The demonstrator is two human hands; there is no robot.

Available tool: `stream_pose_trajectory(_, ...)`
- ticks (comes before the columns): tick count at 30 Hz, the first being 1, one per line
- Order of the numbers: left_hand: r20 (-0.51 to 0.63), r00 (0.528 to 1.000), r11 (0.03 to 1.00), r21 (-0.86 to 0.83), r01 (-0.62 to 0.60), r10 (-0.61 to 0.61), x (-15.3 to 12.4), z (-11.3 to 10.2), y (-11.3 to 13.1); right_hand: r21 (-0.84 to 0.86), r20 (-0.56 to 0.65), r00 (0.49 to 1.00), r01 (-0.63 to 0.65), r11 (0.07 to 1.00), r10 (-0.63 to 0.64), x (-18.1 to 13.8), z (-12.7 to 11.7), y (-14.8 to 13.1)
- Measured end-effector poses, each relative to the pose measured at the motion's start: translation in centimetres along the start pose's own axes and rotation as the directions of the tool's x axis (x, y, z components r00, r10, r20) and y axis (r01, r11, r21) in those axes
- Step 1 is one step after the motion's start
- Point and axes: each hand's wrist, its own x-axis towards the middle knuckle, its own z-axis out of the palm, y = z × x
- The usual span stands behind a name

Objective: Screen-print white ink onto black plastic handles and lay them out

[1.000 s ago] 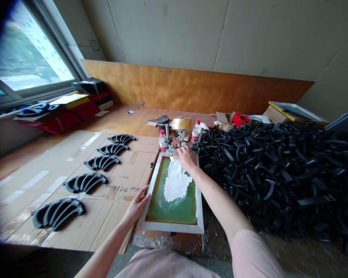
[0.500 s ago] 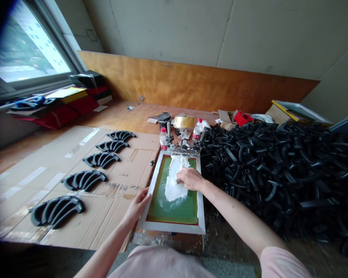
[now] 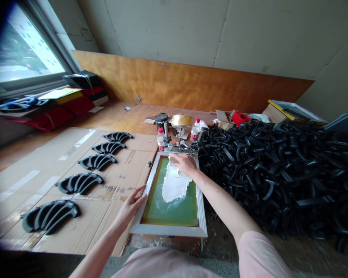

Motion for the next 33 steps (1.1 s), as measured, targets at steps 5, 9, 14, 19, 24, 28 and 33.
stream_pose_trajectory(5, -0.015, 0.992, 0.99, -0.072, -0.125, 0.124, -0.8, 1.0, 7.4, 0.13, -0.205, 0.923, -0.304, 0.944, 0.325, 2.0, -3.8, 5.9)
stream_pose_trajectory(9, -0.029, 0.929, 0.917, -0.157, -0.368, 0.368, 1.2, 3.0, 13.9, 0.172, -0.187, 0.765, -0.592, 0.787, 0.617, -3.3, -2.2, 9.2)
stream_pose_trajectory(14, -0.095, 0.902, 0.863, -0.265, -0.43, 0.42, 3.0, 4.8, 16.1, 0.098, 0.149, 0.954, -0.278, 0.956, 0.262, -7.2, 3.8, 5.3)
stream_pose_trajectory(19, 0.108, 0.991, 0.981, -0.171, 0.093, -0.075, 1.0, 6.4, 7.3, -0.071, 0.106, 0.975, -0.188, 0.98, 0.195, -7.4, 4.2, -1.3)
stream_pose_trajectory(24, 0.152, 0.935, 0.937, -0.098, 0.336, -0.319, -0.7, 5.1, -1.7, 0.001, 0.115, 0.977, 0.182, 0.983, -0.181, -11.8, 4.0, -7.6)
stream_pose_trajectory(28, -0.171, 0.953, 0.939, 0.198, 0.282, -0.25, 1.7, -2.2, -4.9, -0.063, 0.102, 0.988, -0.112, 0.992, 0.118, -14.2, 3.4, -2.1)
stream_pose_trajectory(33, -0.321, 0.909, 0.712, 0.569, 0.411, -0.267, 4.4, -10.4, -6.4, -0.136, 0.126, 0.772, -0.608, 0.782, 0.623, -13.1, 3.7, 8.2)
